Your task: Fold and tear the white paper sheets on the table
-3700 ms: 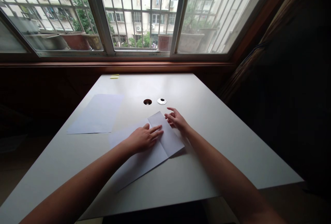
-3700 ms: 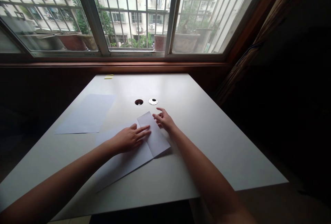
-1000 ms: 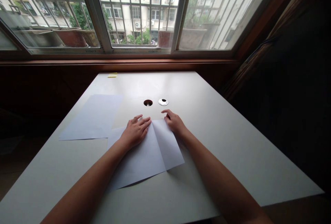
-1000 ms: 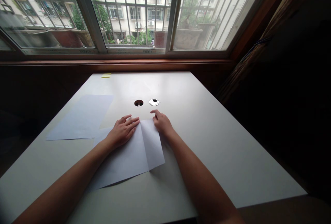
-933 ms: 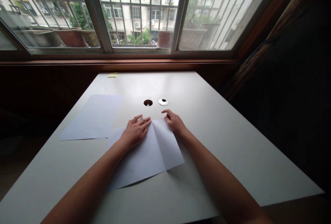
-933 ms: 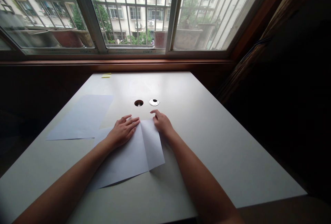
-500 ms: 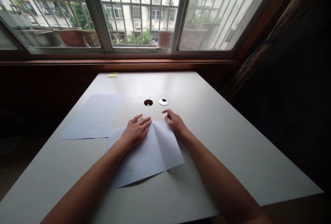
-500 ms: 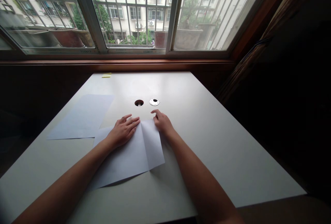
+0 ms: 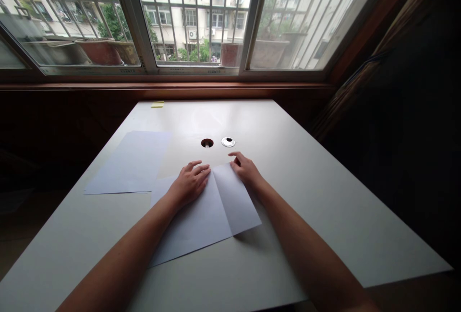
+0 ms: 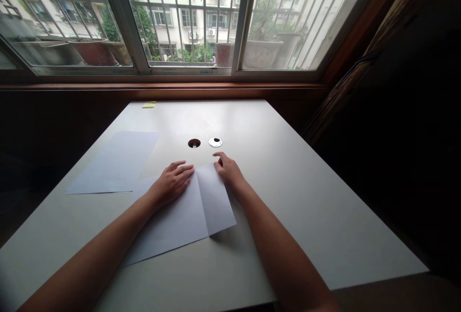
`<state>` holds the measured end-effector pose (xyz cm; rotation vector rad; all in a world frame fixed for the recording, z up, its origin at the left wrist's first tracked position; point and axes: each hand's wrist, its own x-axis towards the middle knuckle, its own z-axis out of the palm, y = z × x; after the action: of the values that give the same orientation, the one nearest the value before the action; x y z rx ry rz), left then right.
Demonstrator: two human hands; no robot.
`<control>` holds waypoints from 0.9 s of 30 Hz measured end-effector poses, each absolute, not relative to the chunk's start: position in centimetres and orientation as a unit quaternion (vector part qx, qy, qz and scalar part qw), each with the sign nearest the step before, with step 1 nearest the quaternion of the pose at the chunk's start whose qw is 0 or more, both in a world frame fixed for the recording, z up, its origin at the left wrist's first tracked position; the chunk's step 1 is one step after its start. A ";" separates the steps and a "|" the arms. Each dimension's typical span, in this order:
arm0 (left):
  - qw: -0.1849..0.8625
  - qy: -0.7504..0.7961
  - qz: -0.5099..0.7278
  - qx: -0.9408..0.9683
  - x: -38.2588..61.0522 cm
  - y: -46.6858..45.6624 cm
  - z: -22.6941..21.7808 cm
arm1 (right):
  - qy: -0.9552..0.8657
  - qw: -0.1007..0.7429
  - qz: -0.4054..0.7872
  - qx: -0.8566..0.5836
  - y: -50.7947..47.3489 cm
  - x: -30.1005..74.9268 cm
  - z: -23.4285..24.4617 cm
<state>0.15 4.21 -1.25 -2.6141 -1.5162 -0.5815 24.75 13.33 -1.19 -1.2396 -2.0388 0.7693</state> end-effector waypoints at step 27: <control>0.033 -0.455 -0.221 -0.862 0.1 4.4 -1.5 | -0.775 0.316 0.276 -0.474 13.3 24.4 -1.5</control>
<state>0.08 4.39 -1.46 -2.6514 -1.4016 -0.6807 24.37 13.27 -1.48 -1.2480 -2.0402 0.7259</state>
